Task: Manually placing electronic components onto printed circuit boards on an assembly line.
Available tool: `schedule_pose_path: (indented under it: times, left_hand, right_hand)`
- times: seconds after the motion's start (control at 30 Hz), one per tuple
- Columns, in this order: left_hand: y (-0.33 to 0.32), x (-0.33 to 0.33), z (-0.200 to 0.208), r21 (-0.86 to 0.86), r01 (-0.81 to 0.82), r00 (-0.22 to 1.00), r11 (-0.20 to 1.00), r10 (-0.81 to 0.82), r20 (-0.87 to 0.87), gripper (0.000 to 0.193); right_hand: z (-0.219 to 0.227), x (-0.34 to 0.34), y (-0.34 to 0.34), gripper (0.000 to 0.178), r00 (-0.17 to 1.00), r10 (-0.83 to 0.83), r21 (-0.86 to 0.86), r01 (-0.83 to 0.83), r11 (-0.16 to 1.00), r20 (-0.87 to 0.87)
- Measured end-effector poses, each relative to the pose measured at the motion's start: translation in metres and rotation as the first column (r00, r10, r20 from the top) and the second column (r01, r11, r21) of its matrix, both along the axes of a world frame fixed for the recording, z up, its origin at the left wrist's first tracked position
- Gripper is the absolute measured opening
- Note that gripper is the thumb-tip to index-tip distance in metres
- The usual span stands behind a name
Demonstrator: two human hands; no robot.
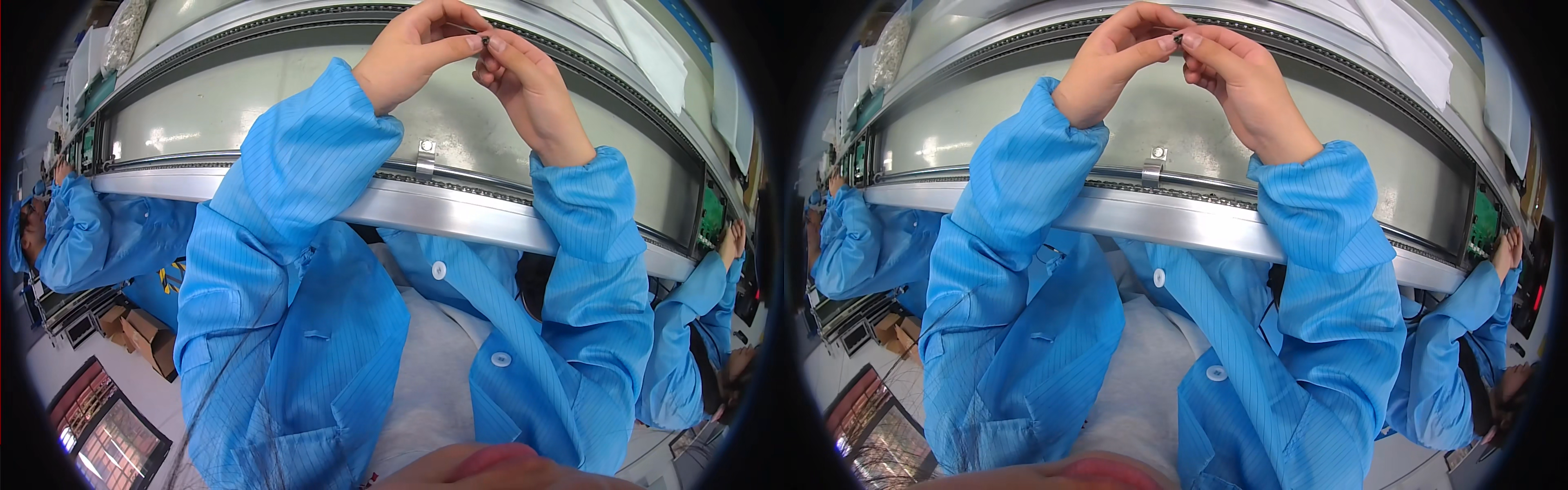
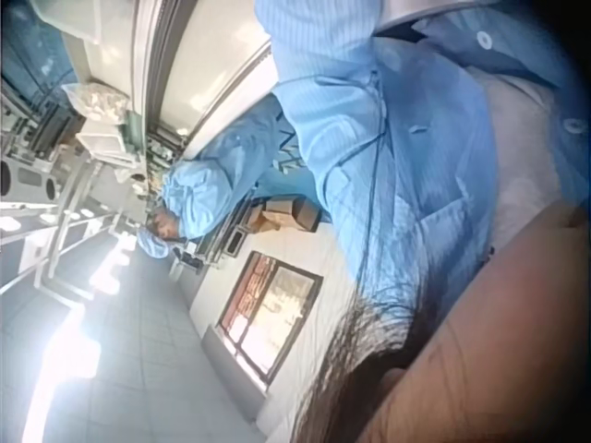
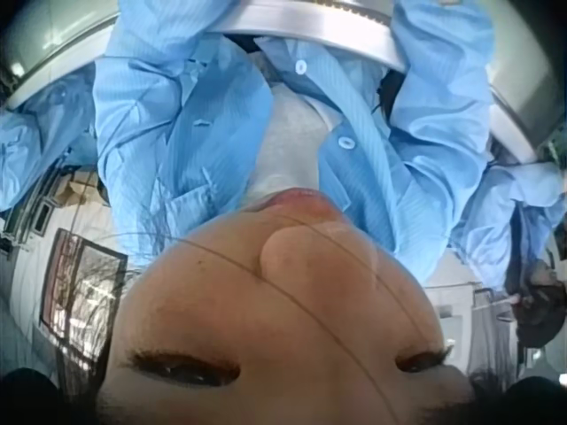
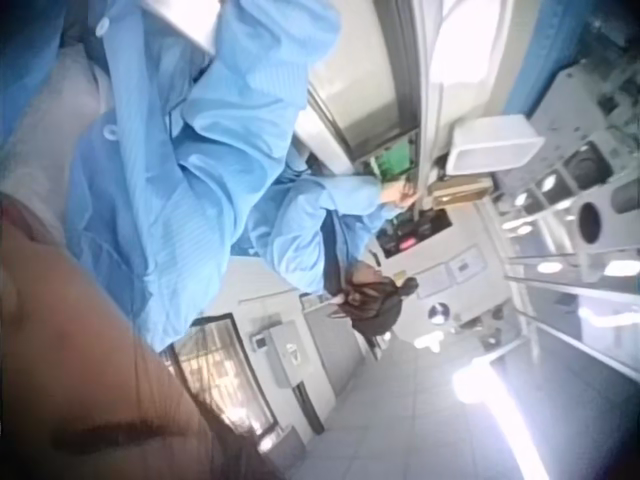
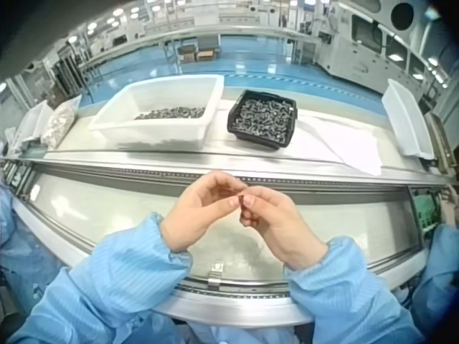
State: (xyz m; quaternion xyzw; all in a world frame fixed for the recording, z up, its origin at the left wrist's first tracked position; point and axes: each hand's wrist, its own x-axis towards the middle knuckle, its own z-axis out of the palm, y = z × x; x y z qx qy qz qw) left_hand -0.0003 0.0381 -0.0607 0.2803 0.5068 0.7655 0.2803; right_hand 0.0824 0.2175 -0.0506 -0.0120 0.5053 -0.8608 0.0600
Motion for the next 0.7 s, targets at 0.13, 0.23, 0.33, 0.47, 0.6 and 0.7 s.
schedule_pose_path:
  times: [0.13, 0.23, 0.33, 0.47, 0.6, 0.7]
  left_hand:
    - [-0.004, -0.003, 0.002, -0.117, -0.072, 0.996, 0.99, 0.066, -0.052, 0.012]
    - [-0.005, -0.003, 0.005, -0.239, -0.074, 0.995, 0.968, 0.089, 0.053, 0.01]
    - [-0.004, -0.002, 0.007, -0.234, -0.081, 0.995, 0.969, 0.064, -0.076, 0.011]
    - [-0.004, -0.003, 0.003, -0.201, -0.108, 0.979, 0.974, 0.069, -0.191, 0.011]
    - [-0.004, -0.001, 0.006, -0.209, -0.13, 0.974, 0.969, 0.086, -0.208, 0.012]
    - [-0.005, 0.0, 0.015, -0.313, -0.243, 0.915, 0.918, 0.11, -0.388, 0.012]
  right_hand:
    - [0.004, -0.003, -0.001, 0.025, 1.0, -0.012, 0.008, 0.012, 1.0, -0.014]
    - [0.004, -0.001, -0.001, 0.021, 0.99, -0.143, 0.139, 0.14, 0.98, 0.007]
    - [-0.005, -0.007, 0.007, 0.021, 0.986, -0.164, 0.164, 0.161, 0.973, 0.002]
    - [0.005, -0.004, -0.002, 0.024, 0.984, -0.165, 0.24, 0.176, 0.955, -0.065]
    - [0.007, -0.002, -0.006, 0.024, 0.977, -0.194, 0.328, 0.212, 0.921, -0.087]
    - [0.006, -0.002, -0.001, 0.023, 0.987, -0.135, 0.334, 0.159, 0.929, -0.093]
